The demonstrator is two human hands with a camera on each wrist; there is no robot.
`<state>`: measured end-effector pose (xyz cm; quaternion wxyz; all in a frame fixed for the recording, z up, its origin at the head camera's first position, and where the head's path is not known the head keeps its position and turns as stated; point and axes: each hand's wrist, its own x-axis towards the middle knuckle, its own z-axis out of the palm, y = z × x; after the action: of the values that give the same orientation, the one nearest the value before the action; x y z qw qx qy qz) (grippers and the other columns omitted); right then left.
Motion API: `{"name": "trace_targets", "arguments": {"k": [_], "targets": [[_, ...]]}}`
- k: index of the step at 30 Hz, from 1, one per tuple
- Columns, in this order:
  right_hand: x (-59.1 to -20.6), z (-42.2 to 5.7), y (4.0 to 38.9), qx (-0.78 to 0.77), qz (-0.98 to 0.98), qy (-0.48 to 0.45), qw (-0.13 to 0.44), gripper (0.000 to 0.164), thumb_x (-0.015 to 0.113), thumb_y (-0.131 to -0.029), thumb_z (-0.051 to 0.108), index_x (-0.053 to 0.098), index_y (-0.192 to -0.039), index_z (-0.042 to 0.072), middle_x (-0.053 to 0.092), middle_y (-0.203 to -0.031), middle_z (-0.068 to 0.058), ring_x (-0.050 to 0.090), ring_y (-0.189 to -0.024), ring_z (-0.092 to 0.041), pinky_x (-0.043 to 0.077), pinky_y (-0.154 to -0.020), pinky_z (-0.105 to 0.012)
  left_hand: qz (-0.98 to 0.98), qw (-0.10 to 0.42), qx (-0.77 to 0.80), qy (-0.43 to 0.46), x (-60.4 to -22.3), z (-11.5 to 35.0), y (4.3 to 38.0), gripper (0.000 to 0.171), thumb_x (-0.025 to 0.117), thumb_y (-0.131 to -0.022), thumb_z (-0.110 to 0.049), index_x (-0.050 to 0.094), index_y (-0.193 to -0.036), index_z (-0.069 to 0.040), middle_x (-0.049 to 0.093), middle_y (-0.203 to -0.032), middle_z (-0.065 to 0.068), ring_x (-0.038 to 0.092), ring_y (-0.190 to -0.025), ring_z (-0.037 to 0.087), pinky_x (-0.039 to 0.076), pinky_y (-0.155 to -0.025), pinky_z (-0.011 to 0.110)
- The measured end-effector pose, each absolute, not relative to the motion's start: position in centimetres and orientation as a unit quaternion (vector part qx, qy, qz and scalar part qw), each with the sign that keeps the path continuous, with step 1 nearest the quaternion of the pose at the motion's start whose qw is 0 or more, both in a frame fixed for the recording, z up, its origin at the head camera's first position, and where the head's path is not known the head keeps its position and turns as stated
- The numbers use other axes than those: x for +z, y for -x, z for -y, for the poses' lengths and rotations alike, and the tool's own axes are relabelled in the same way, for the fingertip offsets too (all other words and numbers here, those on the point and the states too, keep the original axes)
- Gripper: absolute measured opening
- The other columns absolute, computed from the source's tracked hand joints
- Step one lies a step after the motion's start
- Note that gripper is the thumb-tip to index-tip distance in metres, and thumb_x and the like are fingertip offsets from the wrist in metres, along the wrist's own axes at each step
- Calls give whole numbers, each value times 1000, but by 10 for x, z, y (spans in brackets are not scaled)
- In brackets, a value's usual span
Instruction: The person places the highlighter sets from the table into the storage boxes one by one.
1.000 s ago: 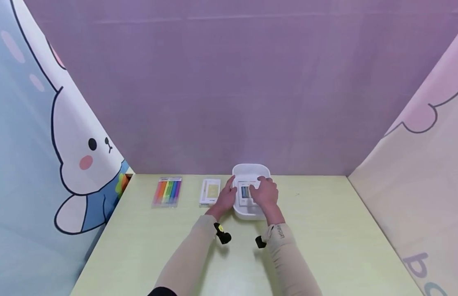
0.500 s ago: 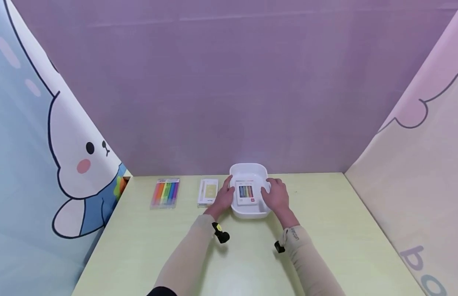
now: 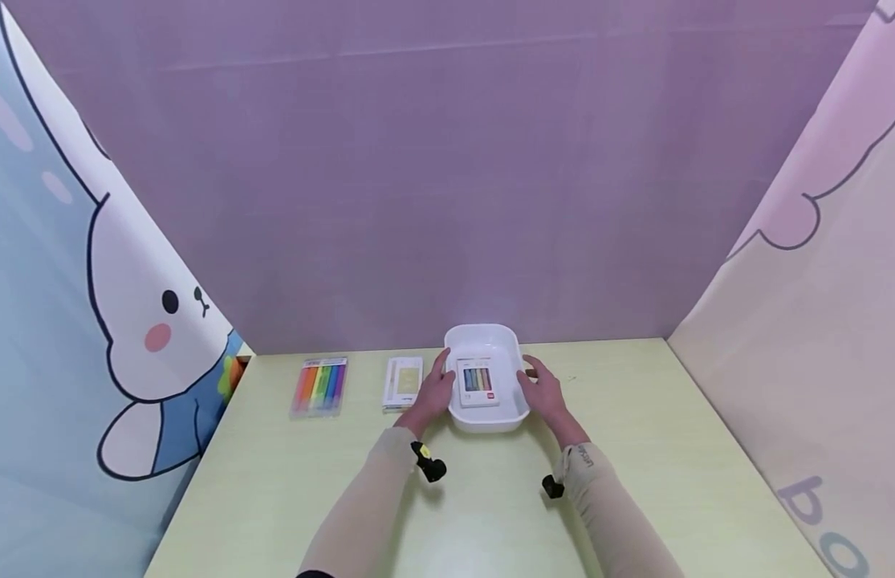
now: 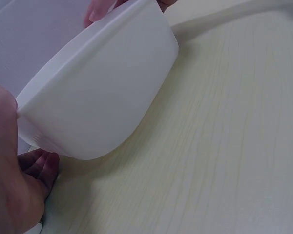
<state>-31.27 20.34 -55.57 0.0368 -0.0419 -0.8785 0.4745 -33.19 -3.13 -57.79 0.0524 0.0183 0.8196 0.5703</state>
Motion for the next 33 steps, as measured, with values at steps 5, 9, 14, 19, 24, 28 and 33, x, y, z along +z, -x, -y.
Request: {"name": "trace_targets", "arguments": {"k": [5, 9, 14, 19, 24, 28, 33], "targets": [[-562, -203, 315, 480, 876, 36, 32, 50, 54, -99, 21, 42, -146, 14, 58, -123, -28, 59, -109, -41, 50, -89, -49, -820, 52, 570, -17, -578, 33, 330, 54, 36, -104, -31, 19, -156, -33, 39, -149, 16, 36, -135, 38, 24, -110, 56], [-563, -202, 315, 496, 868, 23, 30, 50, 53, -99, 17, 43, -147, 16, 57, -125, -28, 59, -109, -41, 50, -88, -49, -821, 45, 570, -15, -577, 34, 329, 54, 36, -104, -30, 20, -156, -32, 38, -150, 15, 35, -136, 38, 23, -110, 55], [-565, -200, 311, 482, 875, -13, 46, 48, 52, -97, 12, 49, -144, 15, 61, -117, -29, 61, -99, -39, 53, -80, -44, -821, 44, 569, -13, -582, 38, 327, 54, 36, -104, -31, 20, -155, -33, 38, -150, 15, 34, -136, 38, 23, -110, 56], [-569, -199, 313, 472, 880, -23, 34, 48, 52, -97, 13, 46, -145, 15, 61, -115, -29, 61, -98, -38, 53, -79, -44, -817, 46, 574, -2, -584, 41, 324, 53, 36, -104, -31, 20, -155, -36, 38, -151, 14, 33, -137, 37, 22, -110, 56], [-572, -198, 320, 452, 892, -6, 20, 49, 50, -100, 17, 42, -148, 17, 62, -117, -24, 61, -100, -34, 52, -81, -44, -806, 69, 588, 4, -575, 39, 327, 55, 35, -104, -30, 16, -156, -35, 32, -154, 14, 27, -140, 38, 17, -111, 56], [-575, -200, 324, 444, 896, 1, 17, 49, 49, -100, 20, 41, -148, 18, 63, -115, -21, 61, -98, -31, 53, -79, -41, -800, 71, 595, 17, -567, 36, 328, 59, 39, -104, -26, 14, -157, -29, 35, -151, 19, 33, -137, 38, 22, -111, 54], [-574, -208, 323, 445, 895, 4, 15, 50, 47, -101, 22, 39, -149, 18, 62, -114, -23, 61, -96, -33, 52, -79, -43, -791, -27, 611, 37, -559, 34, 324, 47, 47, -100, -18, 42, -147, -13, 58, -122, 19, 56, -109, 31, 44, -94, 46]]}}
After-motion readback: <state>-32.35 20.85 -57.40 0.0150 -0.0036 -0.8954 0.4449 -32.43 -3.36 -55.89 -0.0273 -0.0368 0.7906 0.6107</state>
